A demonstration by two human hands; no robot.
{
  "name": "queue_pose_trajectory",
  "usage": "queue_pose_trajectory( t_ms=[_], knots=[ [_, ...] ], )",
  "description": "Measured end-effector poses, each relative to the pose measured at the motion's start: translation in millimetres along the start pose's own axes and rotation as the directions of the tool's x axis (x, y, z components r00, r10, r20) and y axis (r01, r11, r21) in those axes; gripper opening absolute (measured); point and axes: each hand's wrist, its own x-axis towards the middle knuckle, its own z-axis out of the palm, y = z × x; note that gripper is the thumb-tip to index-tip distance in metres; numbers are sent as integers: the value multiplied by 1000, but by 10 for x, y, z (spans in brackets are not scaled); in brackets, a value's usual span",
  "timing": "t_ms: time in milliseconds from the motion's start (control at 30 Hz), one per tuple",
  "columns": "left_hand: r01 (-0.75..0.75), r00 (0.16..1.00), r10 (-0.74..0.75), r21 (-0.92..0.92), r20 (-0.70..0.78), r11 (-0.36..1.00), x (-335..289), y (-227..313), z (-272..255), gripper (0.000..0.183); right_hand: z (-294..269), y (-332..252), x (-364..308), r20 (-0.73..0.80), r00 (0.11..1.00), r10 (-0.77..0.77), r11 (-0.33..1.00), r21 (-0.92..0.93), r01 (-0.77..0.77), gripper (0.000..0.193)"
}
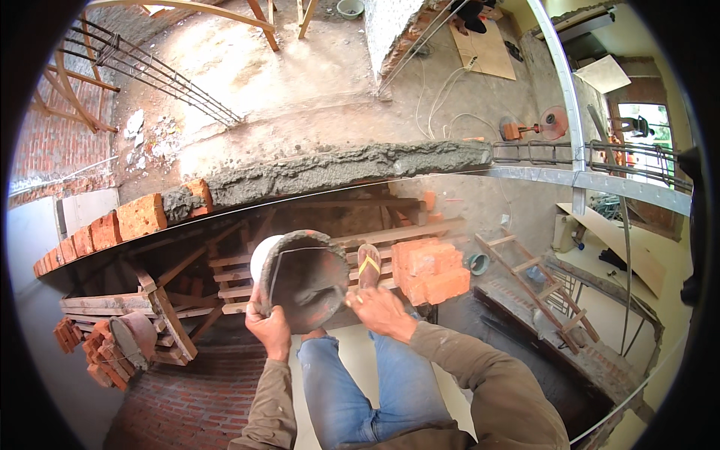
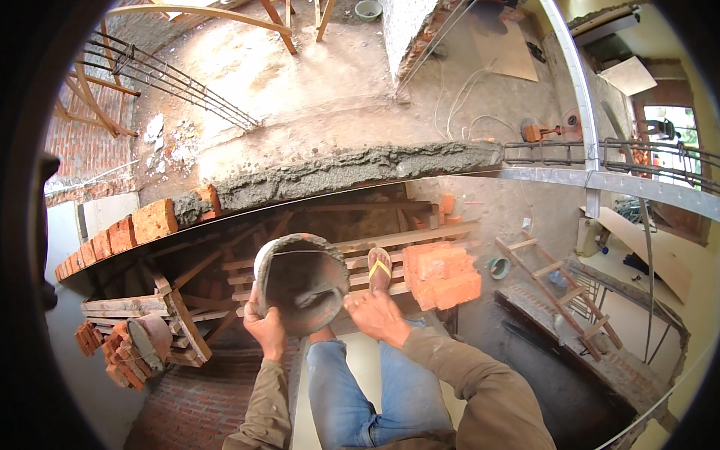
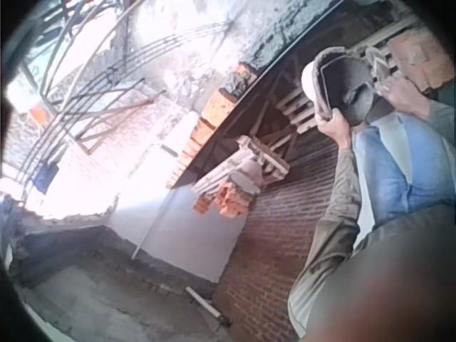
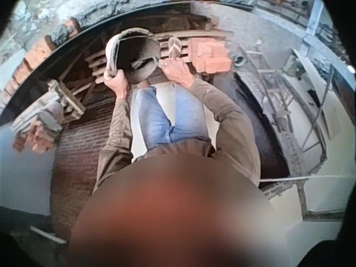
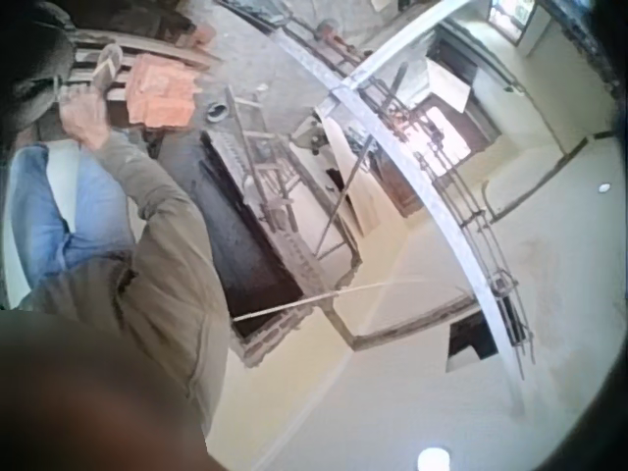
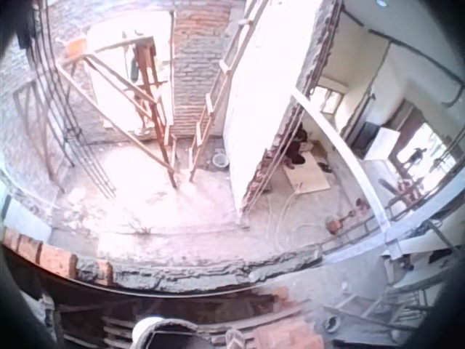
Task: The person scoops mortar from a bucket with a trowel and spreads it along a brick course on a wooden scaffold. They place red bricks one by one onto the mortar, tap them into alignment, and continue the process along the wall.
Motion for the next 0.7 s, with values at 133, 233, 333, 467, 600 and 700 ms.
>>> queue_pose_trajectory(
  t_ms=[133,233,333,467,600,700],
  knots=[
    [18,1000,-21,127,21,992,-142,30,327,62,-267,18,-49,-65,983,170,953,-241,-181,19],
    [26,999,-28,68,28,997,-212,40,533,61,-373,71,-11,-24,951,309,928,-211,-307,20],
    [75,996,-79,103,33,992,-211,54,551,58,-392,184,-8,289,937,197,965,110,-237,24],
    [119,993,-119,-1,17,993,-140,-11,500,35,-405,372,-127,344,927,147,856,425,-293,29],
    [234,967,-241,-90,-81,968,-170,-148,502,18,-532,549,-295,330,931,154,799,513,-314,29],
    [264,948,-283,-135,-148,955,-267,-263,553,20,-653,648,-342,275,942,193,807,501,-312,29]
  ],
)
